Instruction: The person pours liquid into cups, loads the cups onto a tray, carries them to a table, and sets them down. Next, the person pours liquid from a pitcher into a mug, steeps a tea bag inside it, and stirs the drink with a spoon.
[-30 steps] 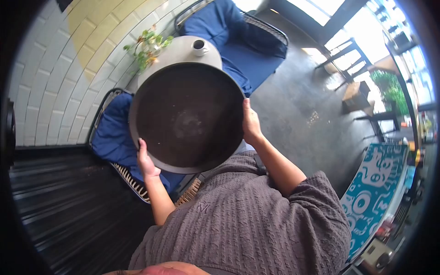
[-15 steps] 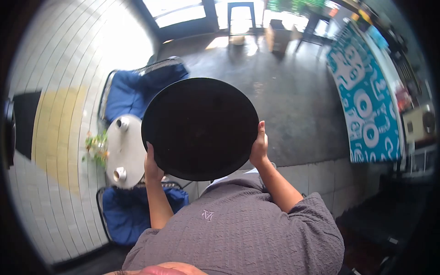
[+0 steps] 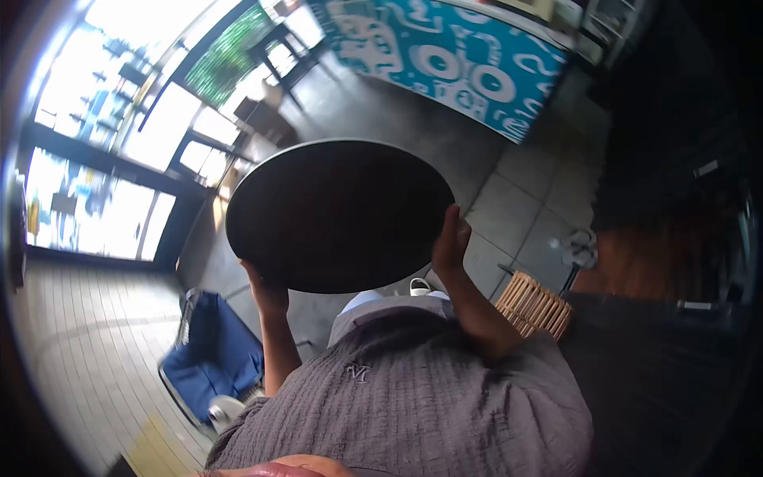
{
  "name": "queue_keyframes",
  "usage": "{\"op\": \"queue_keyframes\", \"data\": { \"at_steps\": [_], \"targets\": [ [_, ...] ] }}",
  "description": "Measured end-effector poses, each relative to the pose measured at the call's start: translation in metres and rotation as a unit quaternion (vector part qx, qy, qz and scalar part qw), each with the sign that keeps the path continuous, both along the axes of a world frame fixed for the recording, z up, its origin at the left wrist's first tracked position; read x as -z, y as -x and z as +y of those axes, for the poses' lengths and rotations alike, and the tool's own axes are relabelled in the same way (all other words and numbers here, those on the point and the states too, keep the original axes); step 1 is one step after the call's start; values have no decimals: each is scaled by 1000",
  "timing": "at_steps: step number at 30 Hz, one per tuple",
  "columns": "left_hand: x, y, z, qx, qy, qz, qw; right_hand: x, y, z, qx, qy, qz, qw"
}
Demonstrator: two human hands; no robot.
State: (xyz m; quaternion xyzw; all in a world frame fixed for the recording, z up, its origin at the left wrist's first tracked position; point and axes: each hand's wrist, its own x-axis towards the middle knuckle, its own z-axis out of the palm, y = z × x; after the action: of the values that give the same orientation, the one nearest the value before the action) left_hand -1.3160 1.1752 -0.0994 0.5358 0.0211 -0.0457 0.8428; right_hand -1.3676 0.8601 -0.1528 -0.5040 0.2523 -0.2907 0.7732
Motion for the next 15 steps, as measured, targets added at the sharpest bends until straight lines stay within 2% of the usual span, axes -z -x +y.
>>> {"op": "queue_keyframes", "data": {
  "at_steps": [5,7,9,11,12,13,15],
  "targets": [
    [15,-70,-124,95,16,20,995,3,35,-79,168,66,96,979],
    [25,-100,-181,119,-45,19,992,28,43,-112,224,66,122,965],
    [40,-123,-242,182,-61,28,981,69,49,-143,409,90,186,889],
    [40,-140,-316,236,-87,16,968,66,71,-182,389,63,181,901],
    [54,-151,-349,267,-82,12,960,26,59,-198,438,-27,69,896],
    [61,-161,-382,298,-79,8,951,26,57,-218,496,27,122,860],
    [82,-185,-445,347,-83,6,934,4,50,-255,527,20,94,844]
  ]
}}
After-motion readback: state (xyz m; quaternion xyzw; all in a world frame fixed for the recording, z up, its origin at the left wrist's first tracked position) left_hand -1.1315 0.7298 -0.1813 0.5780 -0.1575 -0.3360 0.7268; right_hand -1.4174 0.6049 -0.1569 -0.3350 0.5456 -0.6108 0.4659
